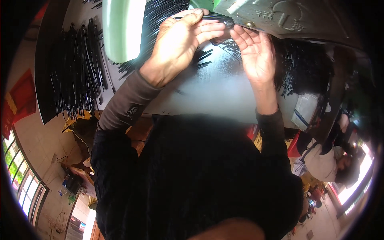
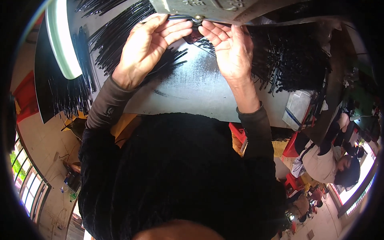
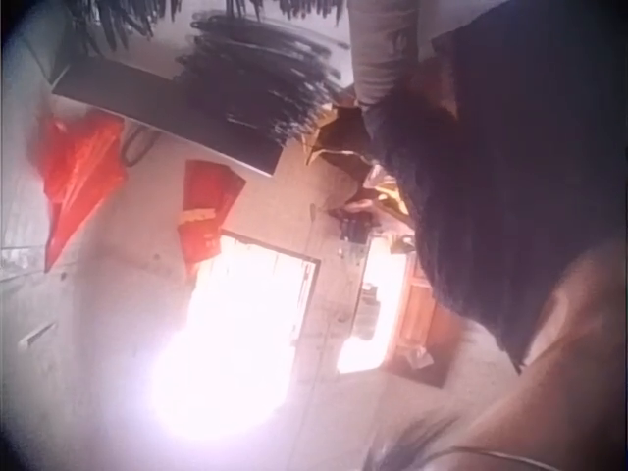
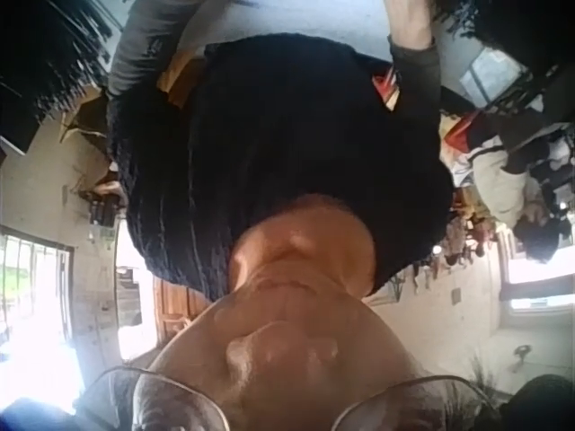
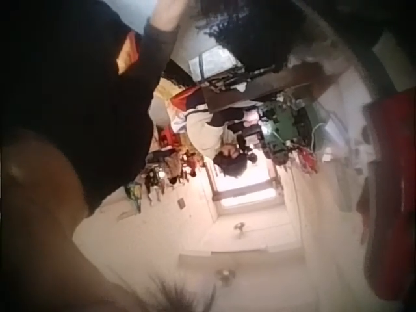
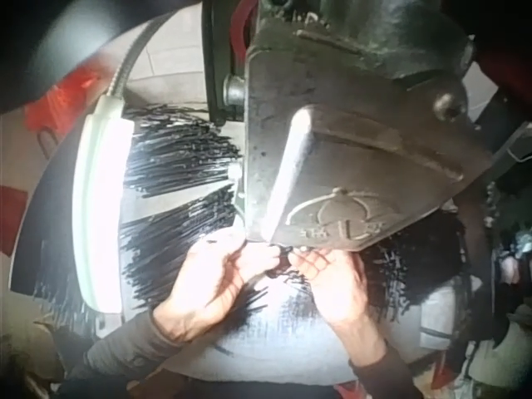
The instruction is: The person assembles thin black rods into a mechanical fixture for manufacturing.
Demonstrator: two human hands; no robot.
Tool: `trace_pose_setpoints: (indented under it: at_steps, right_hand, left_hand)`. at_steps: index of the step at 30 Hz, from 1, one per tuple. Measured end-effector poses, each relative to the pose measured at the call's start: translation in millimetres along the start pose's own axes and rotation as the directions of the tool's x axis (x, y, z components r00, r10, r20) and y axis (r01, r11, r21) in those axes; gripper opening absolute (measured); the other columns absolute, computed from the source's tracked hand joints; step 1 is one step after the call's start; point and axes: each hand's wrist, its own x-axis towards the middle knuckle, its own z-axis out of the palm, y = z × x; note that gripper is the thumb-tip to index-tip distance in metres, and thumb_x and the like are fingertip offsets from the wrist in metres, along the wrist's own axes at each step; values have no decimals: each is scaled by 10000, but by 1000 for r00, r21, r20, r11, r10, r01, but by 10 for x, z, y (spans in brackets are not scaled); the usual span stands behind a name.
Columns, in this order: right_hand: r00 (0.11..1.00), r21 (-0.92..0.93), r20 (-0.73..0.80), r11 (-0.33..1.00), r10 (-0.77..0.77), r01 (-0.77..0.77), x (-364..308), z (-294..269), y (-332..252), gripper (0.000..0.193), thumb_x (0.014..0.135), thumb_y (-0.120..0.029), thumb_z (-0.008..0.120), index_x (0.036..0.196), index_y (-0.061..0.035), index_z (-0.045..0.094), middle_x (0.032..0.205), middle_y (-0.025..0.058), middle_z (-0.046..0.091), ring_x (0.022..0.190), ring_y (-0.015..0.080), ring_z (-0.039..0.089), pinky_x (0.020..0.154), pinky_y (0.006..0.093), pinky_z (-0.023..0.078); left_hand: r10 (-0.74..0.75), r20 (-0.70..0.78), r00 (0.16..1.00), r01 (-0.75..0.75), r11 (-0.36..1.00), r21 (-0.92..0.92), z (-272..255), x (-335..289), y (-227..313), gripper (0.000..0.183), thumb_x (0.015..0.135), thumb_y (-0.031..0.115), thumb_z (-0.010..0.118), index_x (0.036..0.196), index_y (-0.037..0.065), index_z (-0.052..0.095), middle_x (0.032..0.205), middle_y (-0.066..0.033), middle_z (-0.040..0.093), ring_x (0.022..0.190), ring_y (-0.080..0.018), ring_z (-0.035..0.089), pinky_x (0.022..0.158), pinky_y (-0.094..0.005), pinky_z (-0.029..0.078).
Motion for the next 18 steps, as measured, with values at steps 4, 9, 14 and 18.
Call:
trace_pose_setpoints:
  at_steps: [4,9,14,18]
  right_hand:
    - [1000,-4,-5,1000,3,-3,-6,-16,-26,357,1038,-255,385,1152,53,526,1077,235,647,1014,359,649,935,508,525]
    - [1000,43,-23,999,-20,21,-12,-17,-29,356,1033,-250,402,1150,57,540,1076,239,643,1037,369,636,956,518,507]
    - [1000,-37,-10,999,-12,11,-7,21,-13,362,1033,-253,401,1141,63,542,1078,239,638,1035,369,636,950,503,515]
    - [1000,-29,-4,999,-15,15,-18,-44,1,356,1033,-247,401,1150,61,534,1078,238,637,1043,369,633,955,503,512]
  left_hand:
    - [19,-24,1000,-20,999,-37,37,11,-34,205,992,59,430,1060,-122,498,980,-308,614,921,-389,668,843,-446,589]
    - [13,-38,999,-13,1000,-7,108,10,-38,226,994,68,427,1071,-135,493,1058,-333,589,1003,-426,631,912,-474,551]
    - [6,-47,999,-6,1000,9,37,-19,-28,225,988,71,440,1046,-137,502,1119,-347,573,1084,-445,596,967,-508,518]
    - [26,-70,997,-26,1000,5,83,-19,-76,220,990,72,438,1037,-130,512,1122,-336,576,1075,-436,603,966,-500,521]
